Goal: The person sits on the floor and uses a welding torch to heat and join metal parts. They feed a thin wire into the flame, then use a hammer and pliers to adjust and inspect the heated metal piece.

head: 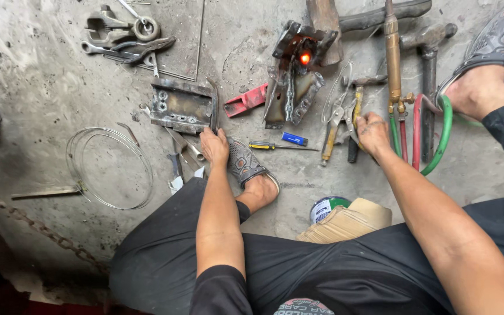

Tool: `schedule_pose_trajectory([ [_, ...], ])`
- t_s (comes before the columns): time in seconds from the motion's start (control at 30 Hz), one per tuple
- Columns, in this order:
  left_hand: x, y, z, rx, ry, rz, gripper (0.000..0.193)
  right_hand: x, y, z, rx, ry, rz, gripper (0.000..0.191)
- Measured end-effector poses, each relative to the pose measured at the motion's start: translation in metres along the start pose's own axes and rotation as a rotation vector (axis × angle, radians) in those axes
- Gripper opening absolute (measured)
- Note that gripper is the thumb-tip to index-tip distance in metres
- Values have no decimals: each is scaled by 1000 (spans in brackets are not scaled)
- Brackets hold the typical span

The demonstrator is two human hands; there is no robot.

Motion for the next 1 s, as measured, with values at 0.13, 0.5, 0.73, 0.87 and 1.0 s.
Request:
schedule_pose_trajectory([
  [0.13,13,-9,-1,-133,-74,-125,27,0,-6,1,-149,-118,127,37],
  [0.5,103,-53,-114,-419,-672,-136,21,0,9,-12,-52,-48,105,33],
  [0.73,85,-196,-152,0,-1165,709,23,7,-25,13,83,233,-144,28],
  [0.87,37,-248,-147,253,-1297,926,20,31,-45,36,122,485,-190,30],
  [1.0,4,-248,-143,334,-1473,993,21,66,-63,45,156,563,-228,34],
])
Point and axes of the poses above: each hand's wrist, its own y-axis towards the middle knuckle, its own x-axis out of the back of the hand, z = x × y, the point moved 1 cm from there along y, towards the middle knuckle, and after that the axes turned 14 degrees about x, right-handed, at the moved point
